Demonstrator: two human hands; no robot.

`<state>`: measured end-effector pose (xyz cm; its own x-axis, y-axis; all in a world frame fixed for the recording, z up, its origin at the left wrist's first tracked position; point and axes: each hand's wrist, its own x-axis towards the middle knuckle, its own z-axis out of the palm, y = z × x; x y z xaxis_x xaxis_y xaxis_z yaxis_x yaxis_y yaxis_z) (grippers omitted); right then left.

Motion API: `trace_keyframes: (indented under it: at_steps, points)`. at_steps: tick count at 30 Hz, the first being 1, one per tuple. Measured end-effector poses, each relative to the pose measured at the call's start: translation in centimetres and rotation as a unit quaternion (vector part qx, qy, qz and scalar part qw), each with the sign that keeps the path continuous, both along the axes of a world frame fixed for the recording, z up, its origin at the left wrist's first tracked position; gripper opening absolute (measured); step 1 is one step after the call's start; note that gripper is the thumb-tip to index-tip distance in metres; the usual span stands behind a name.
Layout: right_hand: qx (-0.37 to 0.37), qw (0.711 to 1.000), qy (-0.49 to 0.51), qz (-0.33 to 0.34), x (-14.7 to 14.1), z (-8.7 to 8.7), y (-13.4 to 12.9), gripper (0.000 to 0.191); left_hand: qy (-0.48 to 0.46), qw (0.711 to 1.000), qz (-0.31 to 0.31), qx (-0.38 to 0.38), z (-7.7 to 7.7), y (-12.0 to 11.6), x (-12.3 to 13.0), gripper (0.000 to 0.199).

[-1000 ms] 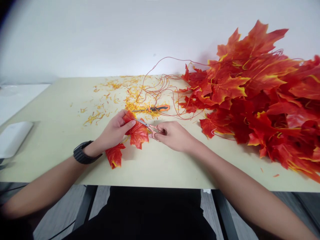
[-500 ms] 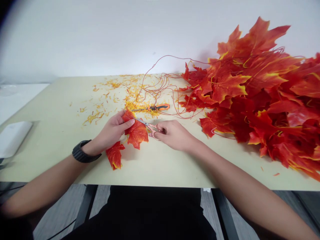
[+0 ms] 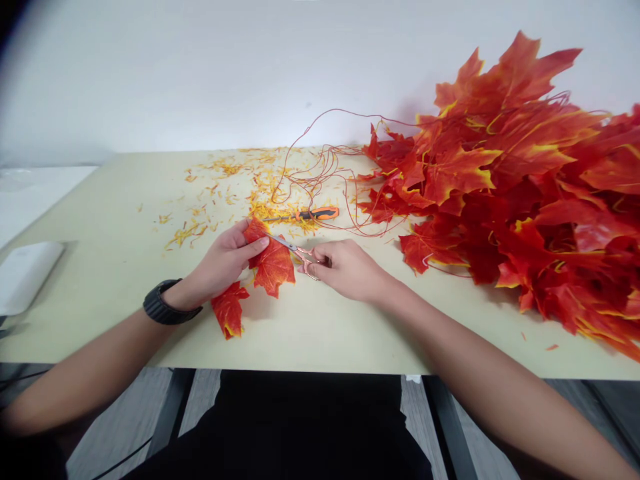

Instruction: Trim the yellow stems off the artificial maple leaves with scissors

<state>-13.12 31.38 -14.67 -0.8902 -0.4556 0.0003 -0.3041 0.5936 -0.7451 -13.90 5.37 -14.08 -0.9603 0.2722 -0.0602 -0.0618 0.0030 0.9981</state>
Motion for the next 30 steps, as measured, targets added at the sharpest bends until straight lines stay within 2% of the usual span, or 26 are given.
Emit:
trace_keyframes:
  at_steps: [4,12,30]
  points:
    - [-0.008,1.000,-0.016,-0.001,-0.09,-0.18,0.04,0.043,-0.003,1.000,0.003,-0.011,0.23,0.05,0.12,0.030]
    - [0.002,1.000,-0.006,-0.004,-0.03,0.15,-0.12,0.055,0.012,1.000,-0.012,-0.008,0.15,0.12,0.08,0.030]
    - [-0.015,1.000,-0.022,0.002,-0.21,-0.27,0.22,0.051,0.055,0.996,-0.016,-0.075,0.52,0.06,-0.08,0.029]
